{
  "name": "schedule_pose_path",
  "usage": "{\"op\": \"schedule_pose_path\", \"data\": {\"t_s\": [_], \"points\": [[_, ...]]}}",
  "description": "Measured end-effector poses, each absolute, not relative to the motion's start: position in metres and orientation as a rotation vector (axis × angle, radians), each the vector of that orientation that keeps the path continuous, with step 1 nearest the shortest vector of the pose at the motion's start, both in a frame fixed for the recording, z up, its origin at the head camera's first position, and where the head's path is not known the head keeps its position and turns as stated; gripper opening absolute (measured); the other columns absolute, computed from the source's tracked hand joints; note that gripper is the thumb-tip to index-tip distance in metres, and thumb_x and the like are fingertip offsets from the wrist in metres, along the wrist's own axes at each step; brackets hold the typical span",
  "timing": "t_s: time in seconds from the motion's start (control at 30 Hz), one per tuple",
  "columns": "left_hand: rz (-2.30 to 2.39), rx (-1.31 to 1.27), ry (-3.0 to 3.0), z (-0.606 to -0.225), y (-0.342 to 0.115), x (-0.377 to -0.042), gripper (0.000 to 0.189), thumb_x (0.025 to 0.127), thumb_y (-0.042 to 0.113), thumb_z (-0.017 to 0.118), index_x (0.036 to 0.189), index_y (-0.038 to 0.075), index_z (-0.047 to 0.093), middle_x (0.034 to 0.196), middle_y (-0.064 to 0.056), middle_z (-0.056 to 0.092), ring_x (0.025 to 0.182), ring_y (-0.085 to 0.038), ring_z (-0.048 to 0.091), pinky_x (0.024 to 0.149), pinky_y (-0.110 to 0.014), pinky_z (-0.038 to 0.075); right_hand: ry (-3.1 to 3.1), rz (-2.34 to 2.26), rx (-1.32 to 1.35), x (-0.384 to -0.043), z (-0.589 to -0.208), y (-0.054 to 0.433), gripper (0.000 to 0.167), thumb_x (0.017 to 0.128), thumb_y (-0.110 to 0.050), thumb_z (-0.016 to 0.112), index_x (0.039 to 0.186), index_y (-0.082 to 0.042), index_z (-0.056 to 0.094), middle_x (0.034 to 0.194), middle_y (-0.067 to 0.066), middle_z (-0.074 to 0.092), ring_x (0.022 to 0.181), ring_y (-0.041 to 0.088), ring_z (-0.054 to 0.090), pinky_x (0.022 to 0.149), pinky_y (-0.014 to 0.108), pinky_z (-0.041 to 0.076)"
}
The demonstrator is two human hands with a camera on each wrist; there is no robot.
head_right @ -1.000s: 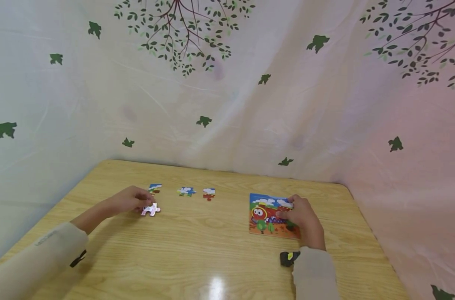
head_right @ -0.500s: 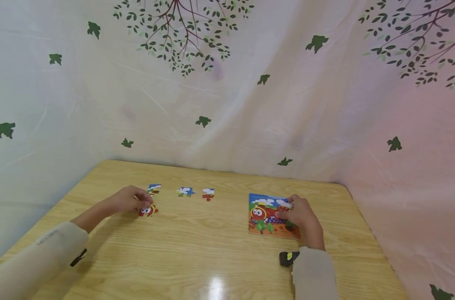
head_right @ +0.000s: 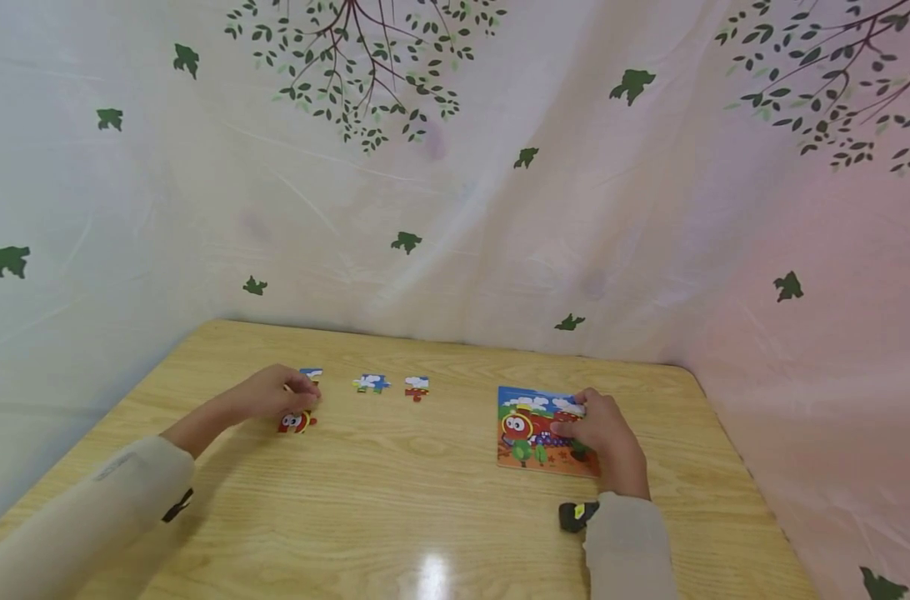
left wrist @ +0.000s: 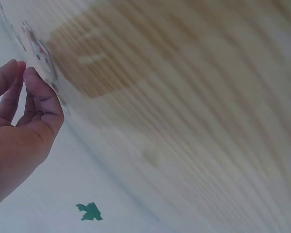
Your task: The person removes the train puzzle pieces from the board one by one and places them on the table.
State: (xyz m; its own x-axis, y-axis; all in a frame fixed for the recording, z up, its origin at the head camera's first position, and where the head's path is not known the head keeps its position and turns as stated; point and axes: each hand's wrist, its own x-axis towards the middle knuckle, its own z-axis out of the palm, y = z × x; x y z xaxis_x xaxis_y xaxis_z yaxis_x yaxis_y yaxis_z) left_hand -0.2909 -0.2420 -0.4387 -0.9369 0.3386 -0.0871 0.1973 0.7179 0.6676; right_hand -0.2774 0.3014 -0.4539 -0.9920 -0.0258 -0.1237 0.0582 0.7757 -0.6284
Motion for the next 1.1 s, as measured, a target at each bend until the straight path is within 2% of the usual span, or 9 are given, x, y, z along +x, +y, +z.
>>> {"op": "schedule_pose_path", "data": {"t_s": [0.4, 0.6, 0.9, 1.1], "points": [[1.094, 0.502, 2.634, -0.44, -0.19, -0.306, 0.014, 0.101, 0.011, 0.064, 0.106, 0.004, 0.074, 0.084, -0.005, 0.066, 0.068, -0.015, 0.054, 0.059, -0.029, 0.047, 2.843, -1.005, 0.029, -0.277, -0.454, 0.301, 0.068, 0.091, -0.026, 0.081, 0.138, 0.009, 0.045, 0.129, 0.035, 0.052, 0.11, 0.044, 0.057, 0.093, 0.056, 0.05], [1.071, 0.591, 2.637, -0.437, -0.158, -0.312, 0.013, 0.099, 0.012, 0.065, 0.104, 0.005, 0.075, 0.091, -0.002, 0.069, 0.075, -0.013, 0.057, 0.066, -0.029, 0.049, 2.846, -1.006, 0.03, -0.278, -0.454, 0.302, 0.067, 0.091, -0.026, 0.081, 0.137, 0.008, 0.046, 0.126, 0.033, 0.053, 0.107, 0.042, 0.058, 0.09, 0.053, 0.051], [1.055, 0.721, 2.612, -0.434, -0.109, -0.319, 0.014, 0.099, 0.014, 0.066, 0.104, 0.006, 0.077, 0.093, -0.004, 0.073, 0.074, -0.014, 0.061, 0.066, -0.028, 0.05, 2.834, -1.012, 0.048, -0.274, -0.45, 0.298, 0.068, 0.091, -0.026, 0.08, 0.138, 0.008, 0.045, 0.13, 0.035, 0.051, 0.112, 0.045, 0.055, 0.096, 0.058, 0.048], [1.062, 0.778, 2.575, -0.434, -0.077, -0.321, 0.014, 0.1, 0.015, 0.067, 0.104, 0.005, 0.076, 0.091, -0.004, 0.074, 0.073, -0.016, 0.066, 0.068, -0.027, 0.052, 2.845, -1.01, 0.027, -0.273, -0.449, 0.298, 0.068, 0.092, -0.027, 0.08, 0.138, 0.008, 0.045, 0.129, 0.035, 0.052, 0.109, 0.044, 0.056, 0.094, 0.056, 0.05]]}}
